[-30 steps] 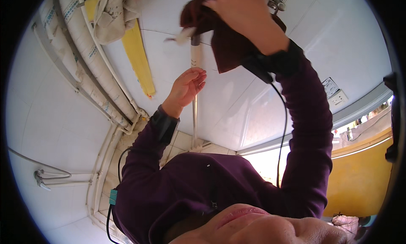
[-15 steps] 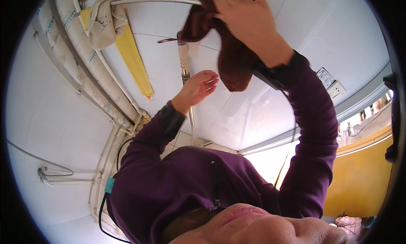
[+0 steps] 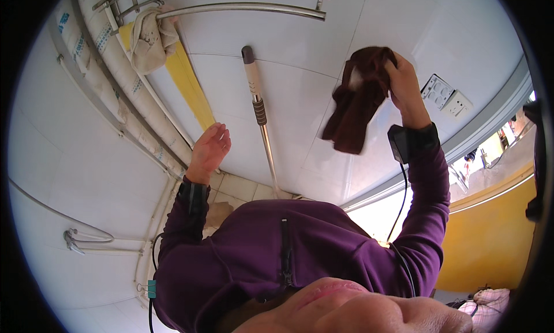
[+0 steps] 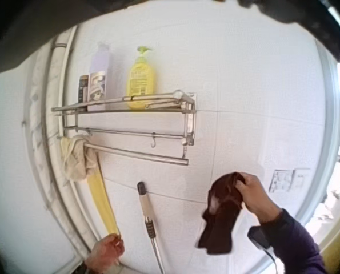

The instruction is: The person wipes the white tiled walls and a metal rack in a bathroom using a dark cloth. They clean around a wall-mounted electrical outlet and a colorful braided decoration, then briefly handle a white cloth before resuming wiping.

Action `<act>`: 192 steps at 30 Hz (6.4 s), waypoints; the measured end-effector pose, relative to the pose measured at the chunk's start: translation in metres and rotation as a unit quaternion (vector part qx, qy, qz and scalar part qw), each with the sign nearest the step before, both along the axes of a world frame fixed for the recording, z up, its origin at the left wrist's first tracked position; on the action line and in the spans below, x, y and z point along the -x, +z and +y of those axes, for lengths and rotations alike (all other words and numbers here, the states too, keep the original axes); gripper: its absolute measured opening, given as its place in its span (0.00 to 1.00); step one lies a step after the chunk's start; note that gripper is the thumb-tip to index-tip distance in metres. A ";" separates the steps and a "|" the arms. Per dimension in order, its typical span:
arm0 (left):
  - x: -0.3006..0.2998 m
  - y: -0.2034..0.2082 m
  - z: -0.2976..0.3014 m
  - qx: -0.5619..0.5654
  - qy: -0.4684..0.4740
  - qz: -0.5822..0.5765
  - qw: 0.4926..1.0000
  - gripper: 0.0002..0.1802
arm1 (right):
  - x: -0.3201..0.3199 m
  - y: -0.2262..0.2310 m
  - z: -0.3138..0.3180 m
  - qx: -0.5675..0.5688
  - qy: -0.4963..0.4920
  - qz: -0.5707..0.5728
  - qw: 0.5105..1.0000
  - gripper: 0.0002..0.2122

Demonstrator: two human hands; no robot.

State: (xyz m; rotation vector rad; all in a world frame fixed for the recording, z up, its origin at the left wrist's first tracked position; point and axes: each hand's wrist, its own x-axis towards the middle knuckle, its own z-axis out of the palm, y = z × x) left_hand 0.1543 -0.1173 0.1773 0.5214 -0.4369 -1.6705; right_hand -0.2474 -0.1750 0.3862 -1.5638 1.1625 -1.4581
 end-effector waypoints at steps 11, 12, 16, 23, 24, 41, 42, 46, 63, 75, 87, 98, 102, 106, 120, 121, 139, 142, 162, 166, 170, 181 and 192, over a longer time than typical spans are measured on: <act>0.031 0.005 0.005 0.021 -0.043 0.026 0.999 0.05 | -0.112 0.074 -0.047 0.313 0.022 0.060 0.948 0.13; 0.031 0.005 0.004 0.008 -0.038 0.023 0.999 0.05 | -0.119 0.079 -0.056 0.314 -0.051 0.095 0.943 0.16; 0.033 0.003 0.003 -0.019 -0.016 0.015 1.000 0.04 | -0.121 0.091 -0.075 0.235 -0.079 0.125 0.961 0.20; 0.043 0.001 0.005 0.030 -0.039 0.005 0.999 0.05 | -0.110 0.102 -0.066 0.279 -0.043 0.152 0.947 0.19; 0.040 0.000 0.006 0.028 -0.035 0.008 0.999 0.05 | -0.110 0.097 -0.066 0.325 -0.047 0.139 0.934 0.19; -0.050 -0.017 0.054 0.070 0.059 -0.004 0.996 0.09 | -0.085 0.136 -0.127 0.512 -0.105 0.242 0.817 0.12; -0.051 -0.017 0.053 0.078 0.033 0.000 0.996 0.09 | -0.089 0.140 -0.129 0.510 -0.124 0.254 0.812 0.12; -0.056 -0.021 0.058 0.064 0.032 -0.002 0.997 0.10 | -0.091 0.133 -0.109 0.413 -0.128 0.180 0.884 0.17; -0.040 -0.011 0.063 0.088 0.025 -0.005 0.996 0.09 | -0.093 0.140 -0.082 0.319 -0.112 0.209 0.918 0.18; -0.040 -0.016 0.067 0.081 0.023 -0.004 0.996 0.09 | -0.091 0.136 -0.060 0.339 -0.058 0.257 0.903 0.16; -0.061 -0.033 0.071 0.076 0.041 0.012 0.996 0.09 | -0.096 0.129 -0.025 0.389 -0.007 0.191 0.901 0.15; -0.057 -0.037 0.064 0.091 0.030 0.017 0.995 0.10 | -0.095 0.125 -0.040 0.499 0.068 0.180 0.845 0.16; -0.058 -0.031 0.073 0.118 0.017 0.034 0.992 0.11 | -0.088 0.119 -0.043 0.520 0.082 0.146 0.837 0.16; -0.055 -0.023 0.086 0.146 0.023 0.036 0.988 0.11 | -0.095 0.116 -0.041 0.517 0.041 0.146 0.843 0.17; -0.041 -0.022 0.129 0.119 0.067 0.086 0.987 0.09 | -0.087 0.116 -0.055 0.563 0.059 0.194 0.801 0.20; -0.042 -0.024 0.135 0.125 0.072 0.081 0.986 0.09 | -0.086 0.114 -0.056 0.564 0.063 0.185 0.802 0.20; -0.061 -0.041 0.194 0.126 0.163 0.071 0.976 0.08 | -0.060 0.102 -0.116 0.516 -0.101 0.284 0.802 0.20; -0.060 -0.041 0.188 0.129 0.150 0.086 0.976 0.09 | -0.067 0.095 -0.128 0.529 0.001 0.150 0.835 0.16; -0.046 -0.009 0.155 0.121 0.168 0.109 0.972 0.09 | -0.092 0.188 -0.079 0.435 0.019 0.254 0.863 0.12; -0.040 -0.001 0.133 0.132 0.147 0.106 0.975 0.08 | -0.095 0.186 -0.064 0.372 0.095 0.170 0.907 0.12; -0.032 -0.001 0.121 0.110 0.118 0.123 0.979 0.08 | -0.101 0.184 -0.051 0.298 0.099 0.173 0.933 0.13; -0.025 0.020 0.093 0.150 0.082 0.096 0.981 0.08 | -0.100 0.173 -0.114 0.591 -0.158 0.242 0.753 0.10; -0.071 0.014 0.158 0.140 0.219 0.035 0.965 0.09 | -0.070 0.201 -0.136 0.608 -0.123 0.256 0.742 0.06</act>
